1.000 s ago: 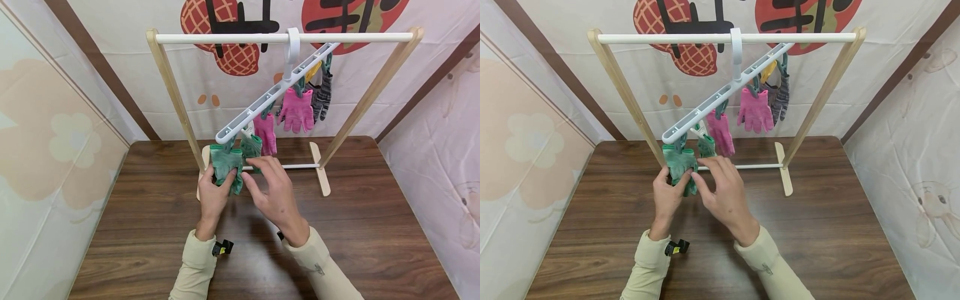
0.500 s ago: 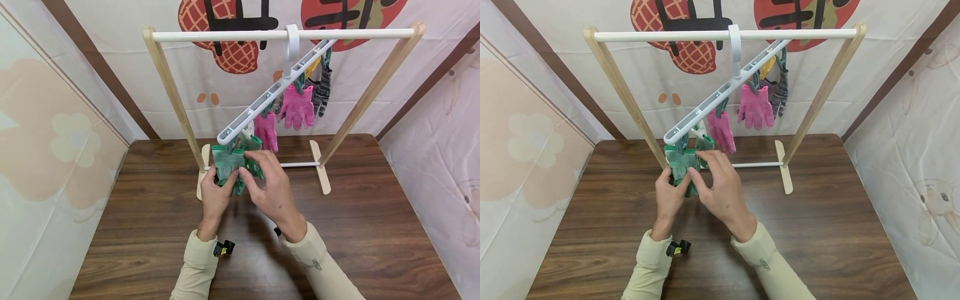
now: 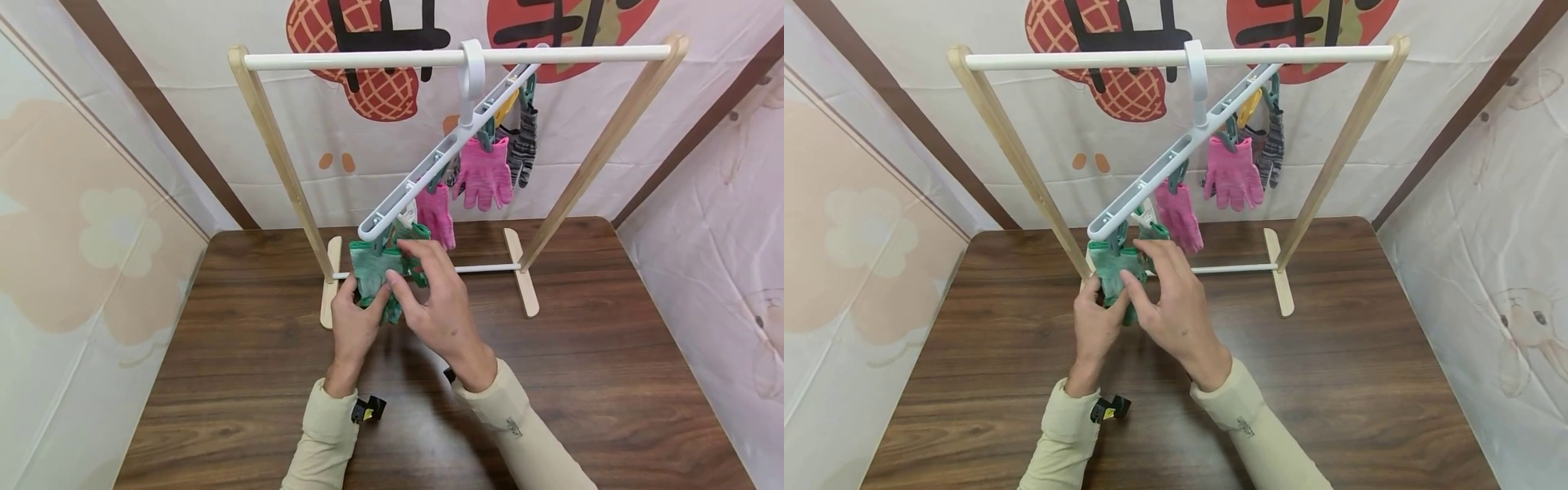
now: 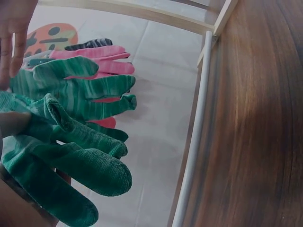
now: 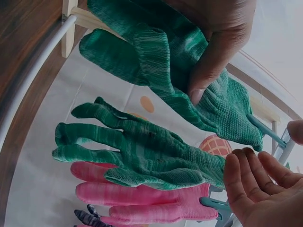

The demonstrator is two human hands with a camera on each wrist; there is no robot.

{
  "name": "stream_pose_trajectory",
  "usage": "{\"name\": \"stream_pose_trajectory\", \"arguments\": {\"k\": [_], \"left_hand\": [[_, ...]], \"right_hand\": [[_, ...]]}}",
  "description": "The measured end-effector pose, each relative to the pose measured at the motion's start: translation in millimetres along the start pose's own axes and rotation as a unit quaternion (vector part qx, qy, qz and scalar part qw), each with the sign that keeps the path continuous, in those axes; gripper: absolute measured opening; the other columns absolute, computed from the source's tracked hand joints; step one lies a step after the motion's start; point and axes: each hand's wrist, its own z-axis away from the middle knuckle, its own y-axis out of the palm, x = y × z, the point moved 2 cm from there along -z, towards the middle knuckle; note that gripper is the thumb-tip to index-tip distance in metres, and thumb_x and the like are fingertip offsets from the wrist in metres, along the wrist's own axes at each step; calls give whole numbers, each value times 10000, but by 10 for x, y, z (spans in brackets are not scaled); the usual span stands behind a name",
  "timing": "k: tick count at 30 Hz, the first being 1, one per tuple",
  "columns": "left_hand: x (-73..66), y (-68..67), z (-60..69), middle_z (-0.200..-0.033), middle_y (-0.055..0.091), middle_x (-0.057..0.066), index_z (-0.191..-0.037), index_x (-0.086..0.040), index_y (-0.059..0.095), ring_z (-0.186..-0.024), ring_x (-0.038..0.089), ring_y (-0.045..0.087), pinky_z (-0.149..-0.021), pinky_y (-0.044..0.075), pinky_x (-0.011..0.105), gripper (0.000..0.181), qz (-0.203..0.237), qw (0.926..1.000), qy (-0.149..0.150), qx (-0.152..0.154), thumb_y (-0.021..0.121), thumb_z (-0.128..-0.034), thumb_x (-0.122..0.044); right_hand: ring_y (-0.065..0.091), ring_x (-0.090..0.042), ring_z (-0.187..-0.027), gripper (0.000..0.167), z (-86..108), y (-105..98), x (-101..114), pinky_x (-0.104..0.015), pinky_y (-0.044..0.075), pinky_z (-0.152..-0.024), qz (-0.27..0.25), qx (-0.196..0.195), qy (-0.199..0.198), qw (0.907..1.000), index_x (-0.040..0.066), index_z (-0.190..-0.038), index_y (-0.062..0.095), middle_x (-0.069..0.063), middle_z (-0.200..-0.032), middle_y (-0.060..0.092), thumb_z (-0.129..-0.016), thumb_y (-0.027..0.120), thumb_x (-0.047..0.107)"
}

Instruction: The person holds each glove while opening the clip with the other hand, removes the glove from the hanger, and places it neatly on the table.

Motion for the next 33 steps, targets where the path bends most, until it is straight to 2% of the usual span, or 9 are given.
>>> {"name": "stream_pose_trajectory", "arguments": {"k": [4,10,19,26,33], "left_hand": [[-15,23,18,-1167,754,121,-1261,-64,704,-1014,97,682,-833,556,190,388,24,9999,123,88,820,-918,-206],[-12,39,41,-1128,763,117,-1264,-90,708,-960,80,679,-807,556,198,382,12,9998,153,130,821,-915,-197],[-2,46,81,-1049,766,120,-1214,-87,723,-913,116,669,-778,542,221,336,-214,9997,133,80,820,-913,-202],[10,53,92,-1064,770,110,-1235,-107,719,-919,104,680,-779,549,216,349,-216,9997,81,98,819,-913,-198],[11,45,109,-1101,772,118,-1256,-99,715,-954,119,683,-812,549,221,376,-257,9996,65,88,821,-914,-213]], "right_hand": [[620,-207,-1161,425,-35,-4,17,-363,564,-946,-114,-89,-82,9999,60,-1393,602,-91,-1358,615,-1002,695,200],[570,-223,-1294,465,-89,-6,47,-436,555,-1012,-266,-238,-199,9992,63,-1414,586,-124,-1442,551,-981,716,175],[521,-208,-1422,520,-138,20,76,-397,474,-1161,-439,-126,-281,9986,78,-1492,524,-93,-1519,551,-1007,688,168],[599,-200,-1333,510,-135,46,97,-421,494,-1132,-521,-102,-17,9986,99,-1486,500,-84,-1474,606,-1019,678,197],[615,-161,-1350,511,-124,85,101,-431,492,-1142,-628,-63,425,9971,91,-1481,459,-95,-1426,663,-1034,662,233]]}}
